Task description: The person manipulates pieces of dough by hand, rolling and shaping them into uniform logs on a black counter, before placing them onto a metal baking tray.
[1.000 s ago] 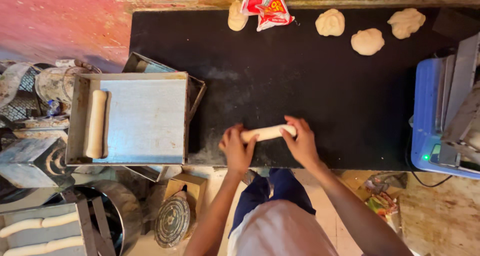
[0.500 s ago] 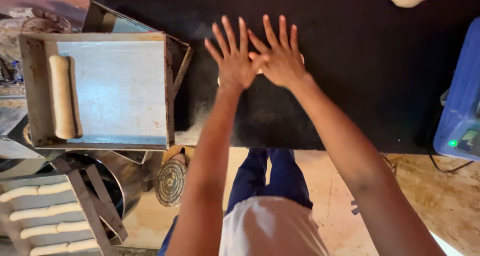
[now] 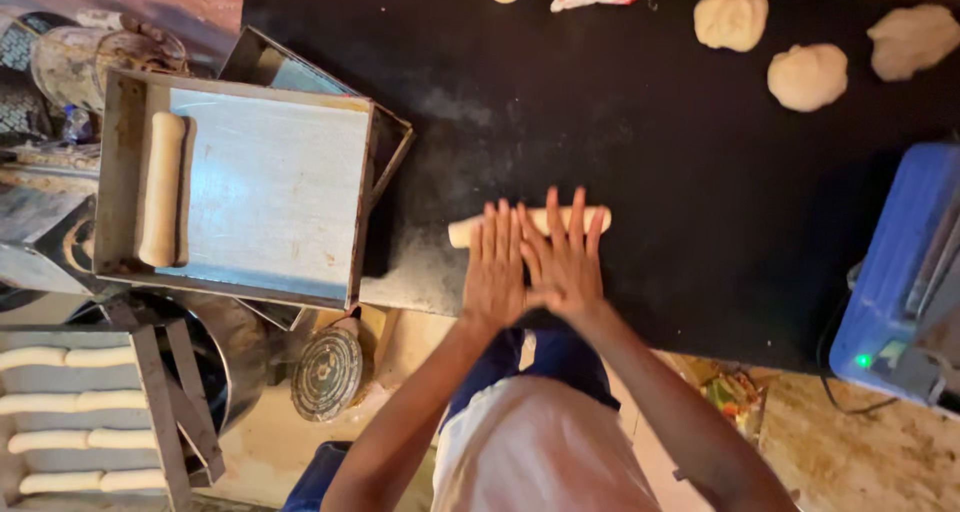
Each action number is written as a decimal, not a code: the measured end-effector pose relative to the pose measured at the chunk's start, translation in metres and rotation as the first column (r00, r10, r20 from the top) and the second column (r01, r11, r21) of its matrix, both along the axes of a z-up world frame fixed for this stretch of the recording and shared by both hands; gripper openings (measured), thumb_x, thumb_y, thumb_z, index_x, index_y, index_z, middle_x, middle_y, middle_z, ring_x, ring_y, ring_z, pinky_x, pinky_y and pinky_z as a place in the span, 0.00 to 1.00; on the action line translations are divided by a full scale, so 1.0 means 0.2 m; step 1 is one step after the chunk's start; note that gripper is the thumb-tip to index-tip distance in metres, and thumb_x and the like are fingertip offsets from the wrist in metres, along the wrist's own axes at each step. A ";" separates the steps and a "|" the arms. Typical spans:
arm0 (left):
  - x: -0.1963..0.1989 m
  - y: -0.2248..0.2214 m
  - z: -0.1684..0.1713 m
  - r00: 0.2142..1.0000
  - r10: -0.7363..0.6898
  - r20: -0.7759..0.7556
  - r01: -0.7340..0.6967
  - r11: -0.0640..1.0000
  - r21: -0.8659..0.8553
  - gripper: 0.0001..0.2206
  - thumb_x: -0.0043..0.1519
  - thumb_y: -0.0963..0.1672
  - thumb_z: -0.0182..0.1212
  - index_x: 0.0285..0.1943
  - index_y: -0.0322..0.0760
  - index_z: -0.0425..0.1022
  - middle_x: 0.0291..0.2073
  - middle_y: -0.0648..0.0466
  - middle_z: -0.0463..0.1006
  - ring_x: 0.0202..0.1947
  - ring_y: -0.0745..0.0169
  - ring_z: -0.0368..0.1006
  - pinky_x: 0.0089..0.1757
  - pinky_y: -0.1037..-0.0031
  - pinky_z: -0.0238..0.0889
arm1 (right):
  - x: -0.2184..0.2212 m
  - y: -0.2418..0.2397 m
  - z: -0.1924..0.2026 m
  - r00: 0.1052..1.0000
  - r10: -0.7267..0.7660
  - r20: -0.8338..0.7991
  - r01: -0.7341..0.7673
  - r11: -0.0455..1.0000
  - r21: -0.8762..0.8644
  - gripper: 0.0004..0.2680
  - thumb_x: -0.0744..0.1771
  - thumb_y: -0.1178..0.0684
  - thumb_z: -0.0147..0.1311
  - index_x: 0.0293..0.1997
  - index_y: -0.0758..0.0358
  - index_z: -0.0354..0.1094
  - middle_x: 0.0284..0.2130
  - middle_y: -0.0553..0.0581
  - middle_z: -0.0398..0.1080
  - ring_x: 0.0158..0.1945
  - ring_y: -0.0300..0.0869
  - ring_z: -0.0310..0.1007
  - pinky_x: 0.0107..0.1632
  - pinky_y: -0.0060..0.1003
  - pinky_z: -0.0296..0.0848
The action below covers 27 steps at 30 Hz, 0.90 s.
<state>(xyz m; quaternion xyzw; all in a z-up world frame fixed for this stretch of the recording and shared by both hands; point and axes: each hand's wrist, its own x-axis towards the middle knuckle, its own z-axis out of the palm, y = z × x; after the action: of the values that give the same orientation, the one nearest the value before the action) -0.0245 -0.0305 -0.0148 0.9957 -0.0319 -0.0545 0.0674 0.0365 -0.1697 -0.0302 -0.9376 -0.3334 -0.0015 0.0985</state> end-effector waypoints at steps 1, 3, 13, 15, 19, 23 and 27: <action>0.15 0.02 -0.01 0.998 0.055 -0.038 -0.049 0.987 0.153 0.57 0.52 0.70 0.34 0.78 0.23 0.43 0.76 0.32 0.45 0.77 0.32 0.37 0.69 0.47 0.28 | 0.15 0.05 -0.01 0.997 -0.021 0.072 0.019 1.000 0.022 0.21 0.72 0.40 0.43 0.77 0.46 0.57 0.77 0.68 0.40 0.77 0.71 0.30 0.69 0.78 0.30; 0.49 0.13 -0.01 0.933 0.163 0.321 -0.254 0.930 0.266 0.47 0.64 0.67 0.37 0.80 0.31 0.43 0.77 0.38 0.46 0.78 0.33 0.36 0.69 0.39 0.26 | 0.48 0.17 -0.03 0.972 -0.033 0.234 0.018 0.998 0.063 0.18 0.73 0.39 0.42 0.76 0.40 0.58 0.77 0.67 0.38 0.77 0.72 0.28 0.65 0.82 0.25; -0.08 0.14 0.05 0.968 -0.249 -0.005 0.240 0.936 -0.258 0.62 0.49 0.73 0.31 0.79 0.21 0.44 0.78 0.36 0.46 0.79 0.40 0.38 0.71 0.54 0.28 | -0.06 -0.13 0.07 0.988 0.128 -0.089 -0.128 0.992 0.007 0.20 0.72 0.41 0.41 0.72 0.53 0.56 0.75 0.68 0.45 0.78 0.70 0.35 0.73 0.68 0.34; -0.19 0.04 0.03 0.980 -0.188 -0.072 0.168 0.960 -0.223 0.62 0.48 0.73 0.32 0.78 0.20 0.43 0.78 0.36 0.45 0.78 0.41 0.36 0.70 0.53 0.27 | -0.14 -0.15 0.05 0.990 0.106 -0.097 -0.104 0.994 0.021 0.21 0.71 0.41 0.41 0.75 0.50 0.56 0.76 0.65 0.44 0.78 0.69 0.34 0.73 0.68 0.35; 0.05 -0.08 0.00 0.988 0.114 0.108 -0.089 0.973 -0.211 0.63 0.48 0.73 0.34 0.77 0.17 0.42 0.77 0.33 0.43 0.78 0.36 0.34 0.70 0.50 0.25 | 0.16 -0.03 0.00 0.996 0.086 0.032 -0.086 0.996 0.010 0.21 0.72 0.40 0.41 0.76 0.43 0.56 0.76 0.69 0.40 0.76 0.75 0.29 0.71 0.77 0.31; 0.62 0.11 0.03 0.907 0.406 -0.112 -0.410 0.912 -0.009 0.54 0.54 0.70 0.36 0.77 0.26 0.43 0.75 0.33 0.43 0.75 0.31 0.32 0.65 0.38 0.22 | 0.75 0.21 0.02 0.956 0.134 0.261 -0.145 0.989 0.022 0.20 0.73 0.39 0.42 0.78 0.38 0.55 0.76 0.71 0.36 0.75 0.76 0.25 0.61 0.85 0.22; 0.60 0.27 0.01 0.978 0.176 0.109 -0.171 0.984 -0.055 0.57 0.56 0.71 0.38 0.80 0.23 0.44 0.78 0.32 0.45 0.80 0.35 0.35 0.71 0.45 0.26 | 0.84 0.20 0.05 0.944 0.328 -0.041 -0.324 0.942 0.082 0.22 0.72 0.41 0.41 0.79 0.44 0.51 0.78 0.66 0.39 0.78 0.72 0.28 0.69 0.81 0.28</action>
<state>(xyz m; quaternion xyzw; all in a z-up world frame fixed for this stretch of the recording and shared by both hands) 0.0953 0.0233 -0.0123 0.9944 0.0502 0.0090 0.0925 0.2054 -0.1290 -0.0211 -0.8649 -0.4809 0.0281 0.1411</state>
